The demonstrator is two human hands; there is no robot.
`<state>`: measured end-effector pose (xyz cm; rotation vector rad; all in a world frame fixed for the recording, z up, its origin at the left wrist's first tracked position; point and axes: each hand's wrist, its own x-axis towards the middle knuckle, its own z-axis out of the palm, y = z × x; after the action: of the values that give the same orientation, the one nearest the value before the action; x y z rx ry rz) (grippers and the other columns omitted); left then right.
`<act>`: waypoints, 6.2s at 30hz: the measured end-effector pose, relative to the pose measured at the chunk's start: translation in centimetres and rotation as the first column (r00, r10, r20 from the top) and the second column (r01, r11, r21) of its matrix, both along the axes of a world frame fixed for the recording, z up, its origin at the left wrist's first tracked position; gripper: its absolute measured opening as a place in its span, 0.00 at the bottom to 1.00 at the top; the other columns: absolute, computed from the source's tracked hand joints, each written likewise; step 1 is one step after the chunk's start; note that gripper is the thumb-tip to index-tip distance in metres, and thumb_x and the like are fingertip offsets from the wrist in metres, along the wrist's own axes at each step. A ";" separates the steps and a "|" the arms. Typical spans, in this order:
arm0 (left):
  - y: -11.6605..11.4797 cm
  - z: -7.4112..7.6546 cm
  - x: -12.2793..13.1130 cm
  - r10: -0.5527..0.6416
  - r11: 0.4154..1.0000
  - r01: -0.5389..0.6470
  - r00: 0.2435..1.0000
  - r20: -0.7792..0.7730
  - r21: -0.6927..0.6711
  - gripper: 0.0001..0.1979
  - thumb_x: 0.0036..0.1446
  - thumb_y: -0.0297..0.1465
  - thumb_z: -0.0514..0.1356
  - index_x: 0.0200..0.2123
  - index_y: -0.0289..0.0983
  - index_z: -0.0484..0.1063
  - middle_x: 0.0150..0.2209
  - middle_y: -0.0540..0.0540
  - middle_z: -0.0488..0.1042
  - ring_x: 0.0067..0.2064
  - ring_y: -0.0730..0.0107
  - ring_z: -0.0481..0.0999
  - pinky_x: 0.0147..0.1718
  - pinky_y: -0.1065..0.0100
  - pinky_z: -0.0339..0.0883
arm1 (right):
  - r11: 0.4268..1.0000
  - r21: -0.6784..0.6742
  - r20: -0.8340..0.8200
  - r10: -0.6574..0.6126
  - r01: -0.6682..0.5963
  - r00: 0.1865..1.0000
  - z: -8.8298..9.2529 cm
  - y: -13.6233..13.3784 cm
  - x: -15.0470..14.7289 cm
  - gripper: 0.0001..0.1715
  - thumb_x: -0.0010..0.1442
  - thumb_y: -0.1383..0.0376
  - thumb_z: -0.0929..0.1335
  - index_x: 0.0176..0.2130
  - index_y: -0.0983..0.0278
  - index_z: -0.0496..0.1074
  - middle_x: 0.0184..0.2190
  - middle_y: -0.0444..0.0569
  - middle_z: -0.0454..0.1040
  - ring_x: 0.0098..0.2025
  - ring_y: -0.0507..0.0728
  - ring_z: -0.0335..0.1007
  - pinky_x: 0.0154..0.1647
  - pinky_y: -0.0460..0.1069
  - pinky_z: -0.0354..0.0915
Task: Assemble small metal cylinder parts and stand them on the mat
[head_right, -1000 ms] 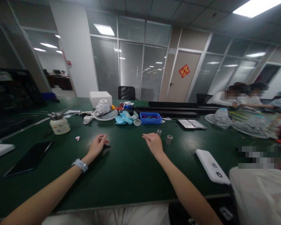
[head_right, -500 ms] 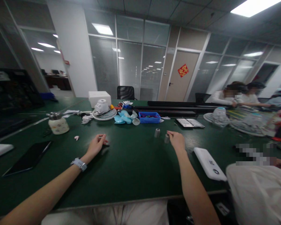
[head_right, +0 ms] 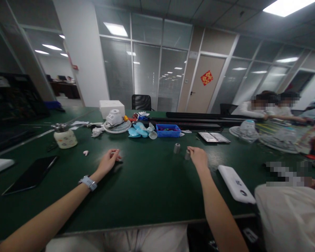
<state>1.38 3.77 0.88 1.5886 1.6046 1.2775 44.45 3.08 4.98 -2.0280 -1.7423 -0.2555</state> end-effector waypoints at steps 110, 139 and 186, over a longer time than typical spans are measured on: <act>3.2 -0.4 -1.9 -0.063 0.998 0.065 0.962 -0.266 -0.004 0.27 0.56 0.51 0.48 0.41 0.41 0.79 0.43 0.44 0.80 0.46 0.54 0.77 0.46 0.56 0.69 | 0.975 0.148 -0.235 0.198 -0.166 0.952 -0.3 6.0 -2.2 0.15 0.60 0.56 0.65 0.36 0.57 0.80 0.38 0.46 0.79 0.41 0.58 0.75 0.44 0.50 0.65; 2.2 0.8 -0.9 -0.104 0.994 0.111 0.953 -0.284 0.010 0.28 0.53 0.54 0.51 0.42 0.39 0.77 0.43 0.43 0.79 0.39 0.56 0.78 0.39 0.59 0.72 | 0.876 -0.131 -0.801 0.183 -0.465 0.570 0.0 0.9 2.7 0.29 0.38 0.62 0.78 0.41 0.67 0.77 0.34 0.53 0.80 0.38 0.60 0.77 0.46 0.54 0.70; 2.0 -1.3 -2.1 -0.229 0.968 0.234 0.672 -0.705 -0.092 0.20 0.58 0.49 0.52 0.50 0.56 0.73 0.62 0.50 0.63 0.66 0.46 0.52 0.56 0.39 0.50 | 0.996 0.062 -0.496 0.080 -0.056 0.865 -4.5 0.6 1.4 0.16 0.48 0.52 0.70 0.30 0.60 0.68 0.29 0.47 0.77 0.33 0.58 0.74 0.35 0.51 0.66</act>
<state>-0.70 5.79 -0.39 2.3919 1.7153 0.5222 45.82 3.63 0.49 -1.7866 -1.4552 0.2370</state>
